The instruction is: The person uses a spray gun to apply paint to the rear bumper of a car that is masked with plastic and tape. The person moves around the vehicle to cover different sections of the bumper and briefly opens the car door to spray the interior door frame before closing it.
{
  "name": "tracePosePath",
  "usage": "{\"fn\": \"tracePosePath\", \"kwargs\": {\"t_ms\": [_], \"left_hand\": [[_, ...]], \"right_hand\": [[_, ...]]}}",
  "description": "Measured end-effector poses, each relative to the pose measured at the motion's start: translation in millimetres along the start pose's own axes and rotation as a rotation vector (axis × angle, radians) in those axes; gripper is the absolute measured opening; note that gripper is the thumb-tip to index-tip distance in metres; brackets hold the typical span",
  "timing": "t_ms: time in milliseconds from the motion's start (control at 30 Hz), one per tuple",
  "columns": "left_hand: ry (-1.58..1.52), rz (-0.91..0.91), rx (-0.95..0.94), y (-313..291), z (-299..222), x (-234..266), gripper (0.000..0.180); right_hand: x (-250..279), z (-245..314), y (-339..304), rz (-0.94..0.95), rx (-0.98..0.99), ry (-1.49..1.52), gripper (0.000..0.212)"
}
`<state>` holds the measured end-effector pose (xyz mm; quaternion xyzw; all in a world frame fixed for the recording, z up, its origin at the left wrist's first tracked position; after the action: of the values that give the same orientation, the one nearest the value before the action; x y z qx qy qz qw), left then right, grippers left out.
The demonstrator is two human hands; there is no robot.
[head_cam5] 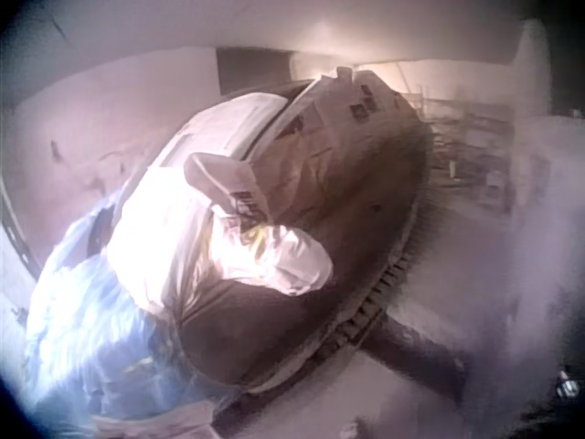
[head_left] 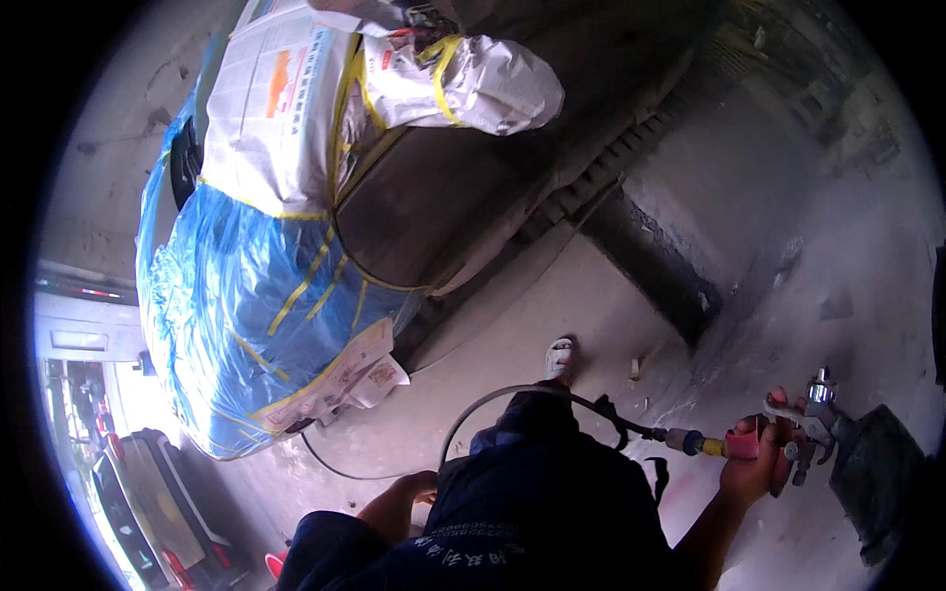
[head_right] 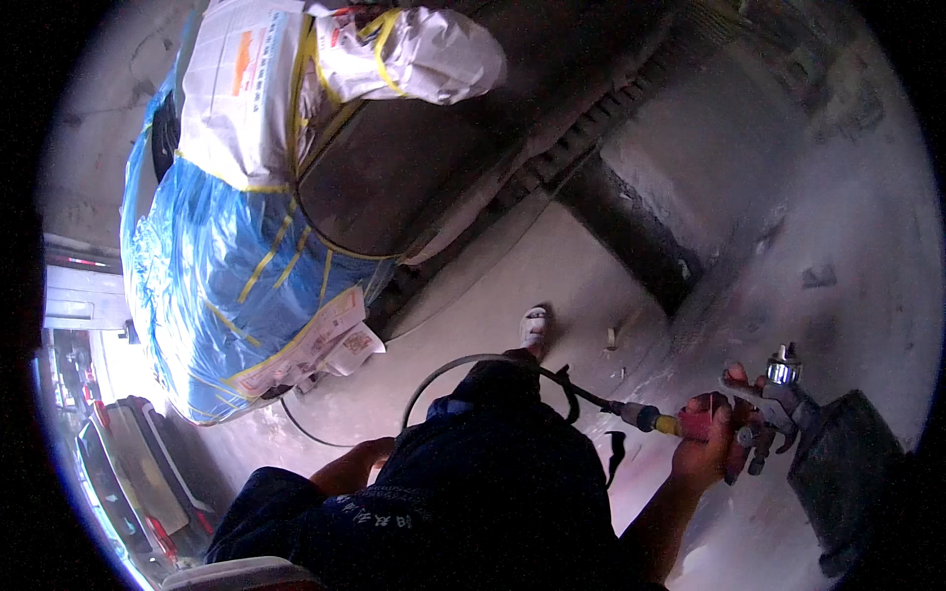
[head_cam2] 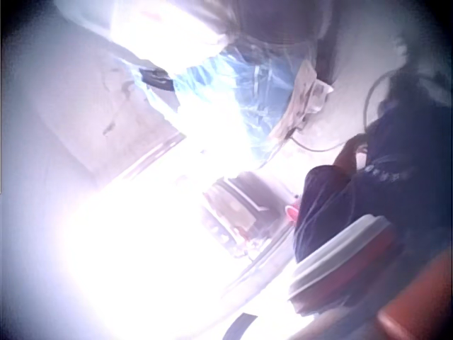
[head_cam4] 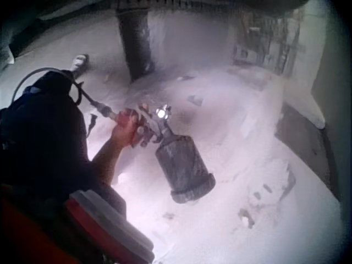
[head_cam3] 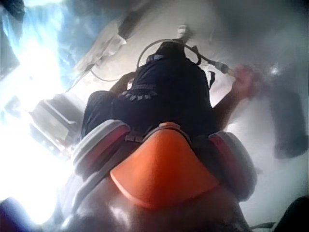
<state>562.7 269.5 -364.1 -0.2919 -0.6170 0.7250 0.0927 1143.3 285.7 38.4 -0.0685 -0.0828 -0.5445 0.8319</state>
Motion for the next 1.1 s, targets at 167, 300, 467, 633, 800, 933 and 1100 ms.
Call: {"fn": "tracePosePath", "kwargs": {"t_ms": [167,300,467,633,800,933,1100], "left_hand": [[-0.019,0.052,0.056,17.7,-75.5,-61.0,0.038],[-0.078,0.104,0.101,12.4,-112.0,-100.5,0.038],[-0.033,-0.063,0.031,-27.2,-171.9,-173.9,0.040],[-0.240,-0.069,0.009,42.6,-140.4,-234.4,0.044],[-0.395,-0.081,-0.099,48.7,-165.6,-344.4,0.048],[-0.515,-0.067,-0.121,36.0,-191.8,-410.6,0.036],[-1.025,0.110,-0.083,139.8,-94.8,-453.2,0.026]], "right_hand": [[-15.6,14.9,82.6,-0.037,0.019,-0.024,0.032],[-21.6,13.2,148.2,0.034,0.027,-0.016,0.038],[-42.9,16.3,227.8,0.102,0.067,-0.012,0.036],[-65.4,-5.3,318.1,0.294,0.041,0.140,0.036],[-81.3,-1.9,386.5,0.477,0.013,0.178,0.041],[-94.0,16.0,422.4,0.543,0.075,0.226,0.043],[-111.5,13.8,437.2,0.564,0.035,0.223,0.047]]}}
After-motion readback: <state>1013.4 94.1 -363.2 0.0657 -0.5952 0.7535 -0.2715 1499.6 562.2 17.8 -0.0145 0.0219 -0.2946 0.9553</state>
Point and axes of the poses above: each hand's wrist, its own y-axis towards the middle knuckle, its own x-axis out of the back of the hand, z = x × y, the point moved 8 cm from there along y, towards the middle knuckle, and after that the axes turned 10 degrees about -y, right-handed, at the moved point
